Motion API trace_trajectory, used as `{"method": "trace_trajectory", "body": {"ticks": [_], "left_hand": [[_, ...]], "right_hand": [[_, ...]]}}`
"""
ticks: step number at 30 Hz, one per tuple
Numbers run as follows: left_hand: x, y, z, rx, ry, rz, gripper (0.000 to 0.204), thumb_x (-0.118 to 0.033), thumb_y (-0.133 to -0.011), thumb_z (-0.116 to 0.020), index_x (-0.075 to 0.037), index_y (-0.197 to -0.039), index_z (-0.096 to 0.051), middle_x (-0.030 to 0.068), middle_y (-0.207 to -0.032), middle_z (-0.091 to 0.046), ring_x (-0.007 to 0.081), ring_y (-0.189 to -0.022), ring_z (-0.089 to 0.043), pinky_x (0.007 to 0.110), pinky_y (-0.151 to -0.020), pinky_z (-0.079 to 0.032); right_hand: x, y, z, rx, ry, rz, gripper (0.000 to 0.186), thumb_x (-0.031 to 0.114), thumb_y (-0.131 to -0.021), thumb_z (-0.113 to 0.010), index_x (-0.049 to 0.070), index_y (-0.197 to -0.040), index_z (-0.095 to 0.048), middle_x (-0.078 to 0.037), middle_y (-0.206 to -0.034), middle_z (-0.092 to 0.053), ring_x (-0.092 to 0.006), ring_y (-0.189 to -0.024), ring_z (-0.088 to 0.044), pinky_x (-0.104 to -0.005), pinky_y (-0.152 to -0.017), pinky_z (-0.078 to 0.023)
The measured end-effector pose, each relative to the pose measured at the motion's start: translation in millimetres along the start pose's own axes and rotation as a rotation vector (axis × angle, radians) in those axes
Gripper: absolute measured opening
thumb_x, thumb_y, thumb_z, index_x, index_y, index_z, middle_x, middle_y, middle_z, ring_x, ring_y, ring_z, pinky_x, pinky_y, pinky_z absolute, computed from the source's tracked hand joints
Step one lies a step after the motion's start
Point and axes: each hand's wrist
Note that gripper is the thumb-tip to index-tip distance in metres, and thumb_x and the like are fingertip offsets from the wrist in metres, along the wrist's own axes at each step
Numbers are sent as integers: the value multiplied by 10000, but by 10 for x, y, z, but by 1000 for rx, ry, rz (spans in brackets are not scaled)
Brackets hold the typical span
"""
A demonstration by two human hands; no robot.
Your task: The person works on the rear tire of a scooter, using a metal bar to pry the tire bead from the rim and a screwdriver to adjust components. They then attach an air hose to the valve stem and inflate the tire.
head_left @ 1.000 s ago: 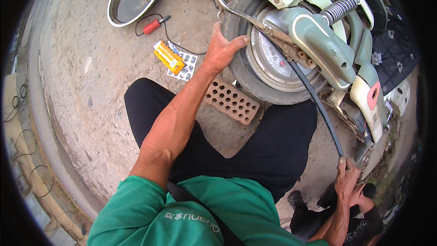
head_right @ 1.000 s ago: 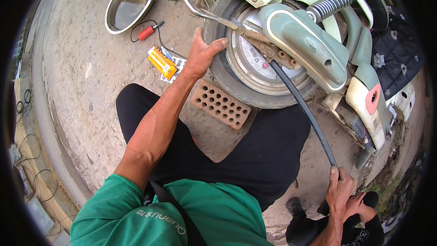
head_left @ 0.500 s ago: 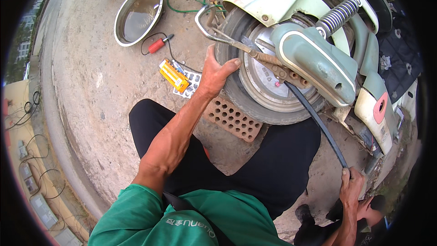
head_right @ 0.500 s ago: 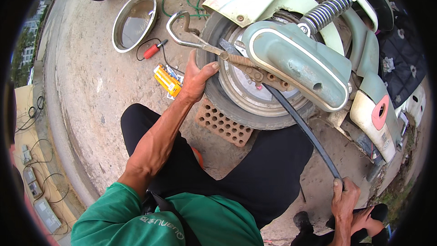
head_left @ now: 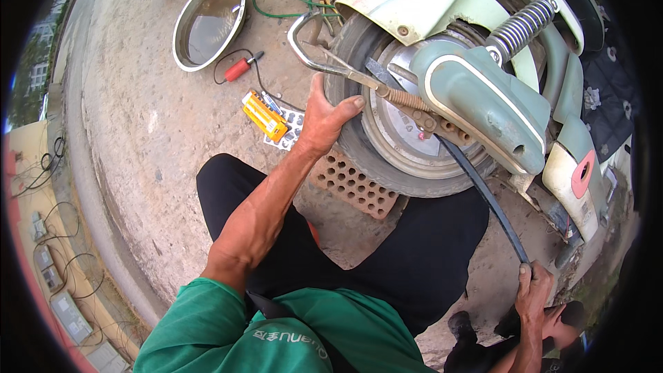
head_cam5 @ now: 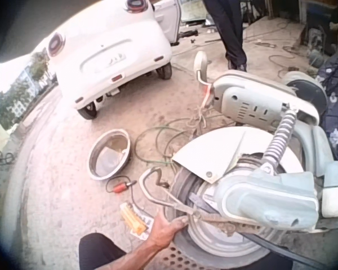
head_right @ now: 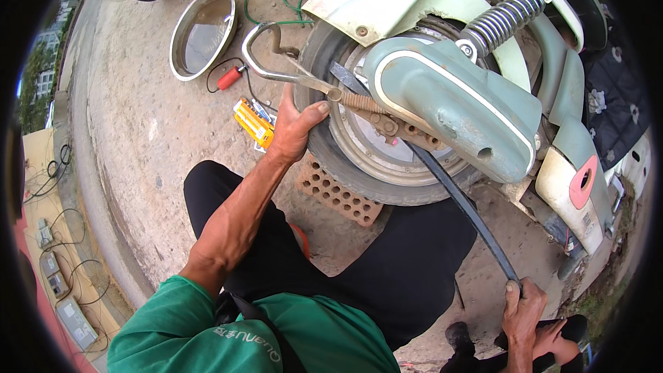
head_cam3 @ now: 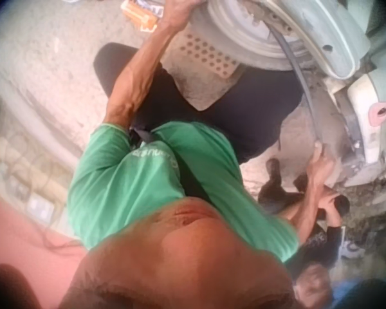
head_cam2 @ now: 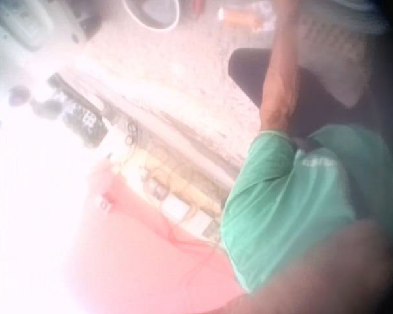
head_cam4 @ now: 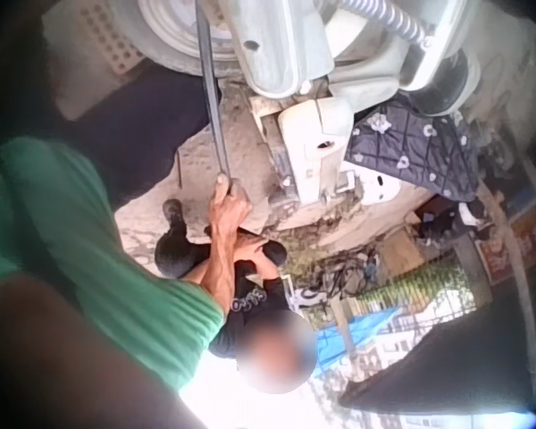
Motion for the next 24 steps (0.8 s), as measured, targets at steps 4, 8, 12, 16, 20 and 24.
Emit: {"method": "trace_trajectory", "body": {"ticks": [4, 8, 12, 16, 20, 24], "left_hand": [[-18, 10, -20, -16, -11, -2, 864, -338, -853, -851, 58, -1489, -423, 193, -1267, -676, 239, -1140, -679, 382, -1024, -553], [-3, 20, 2, -18, -33, -27, 875, -339, -848, -850, 63, -1496, -421, 201, -1284, -677, 238, -1146, -680, 383, -1036, -546], [15, 9, -20, -19, 5, -5, 887, -342, -845, -853, 67, -1502, -419, 202, -1306, -669, 237, -1162, -670, 386, -1051, -536], [42, -25, 41, -11, -35, -33, 883, -337, -857, -853, 68, -1509, -414, 198, -1327, -658, 234, -1183, -657, 376, -1053, -531], [-12, 0, -5, -16, 21, -13, 838, -308, -874, -847, 67, -1491, -422, 185, -1314, -655, 231, -1172, -653, 382, -1050, -535], [-30, -16, -7, 8, 58, 9, 813, -308, -862, -861, 54, -1457, -443, 179, -1316, -650, 231, -1176, -649, 380, -1046, -538]], "right_hand": [[-192, -167, -73, -14, -13, 32, 684, 534, -1072, -631, -42, -746, -460, -249, -645, -423, -468, -600, -422, -532, -584, -333], [-184, -198, -123, -14, -56, 53, 683, 542, -1068, -634, -42, -748, -483, -247, -640, -432, -472, -588, -428, -528, -578, -338], [79, 15, -113, -61, -9, 18, 663, 525, -1061, -656, -46, -761, -505, -257, -663, -465, -490, -610, -461, -533, -585, -355], [77, -27, -182, -139, 23, 23, 621, 476, -1060, -680, -51, -776, -516, -260, -678, -480, -501, -634, -480, -538, -595, -367], [43, -38, -67, -109, 27, 13, 611, 455, -1051, -700, -51, -766, -507, -262, -674, -467, -488, -630, -454, -534, -595, -361], [189, -22, 11, -57, -43, -25, 629, 477, -1057, -692, -46, -763, -503, -257, -661, -452, -461, -612, -422, -538, -590, -345]]}}
Point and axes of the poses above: each hand's wrist, its own y-axis away from the middle knuckle, its own z-axis out of the back of the hand, x = y × z
